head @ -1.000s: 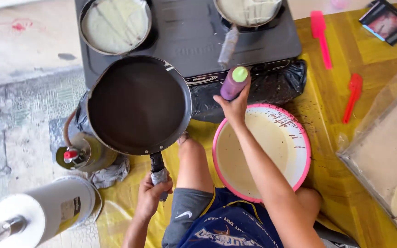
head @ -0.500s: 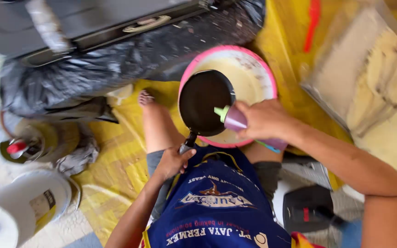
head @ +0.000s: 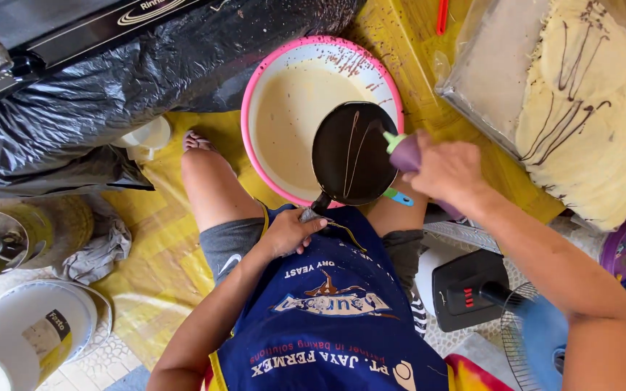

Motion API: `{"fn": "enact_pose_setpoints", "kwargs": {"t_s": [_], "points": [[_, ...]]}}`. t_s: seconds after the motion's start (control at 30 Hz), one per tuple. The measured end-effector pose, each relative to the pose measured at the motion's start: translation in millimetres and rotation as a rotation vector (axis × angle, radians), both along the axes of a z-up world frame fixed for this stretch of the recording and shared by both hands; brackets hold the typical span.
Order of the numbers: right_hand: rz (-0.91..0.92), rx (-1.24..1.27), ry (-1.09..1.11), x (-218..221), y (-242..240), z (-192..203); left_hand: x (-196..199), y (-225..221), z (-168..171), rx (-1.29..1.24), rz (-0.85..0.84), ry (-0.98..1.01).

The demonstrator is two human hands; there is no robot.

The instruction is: Cooking and stacking crepes using multiple pans on a gas stove while sitting on the floor

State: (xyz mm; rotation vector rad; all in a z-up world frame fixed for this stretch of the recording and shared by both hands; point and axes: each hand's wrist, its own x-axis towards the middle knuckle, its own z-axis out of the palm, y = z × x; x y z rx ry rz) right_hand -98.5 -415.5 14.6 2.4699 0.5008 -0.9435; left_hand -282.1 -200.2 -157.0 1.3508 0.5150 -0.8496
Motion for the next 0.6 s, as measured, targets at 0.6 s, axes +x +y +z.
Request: {"fn": "enact_pose_setpoints", "kwargs": {"t_s": [0.6], "points": [[-0.132,1.757,-0.228,95,243,-155,-121,154,29,0.351,0.81,-0.034]]}}
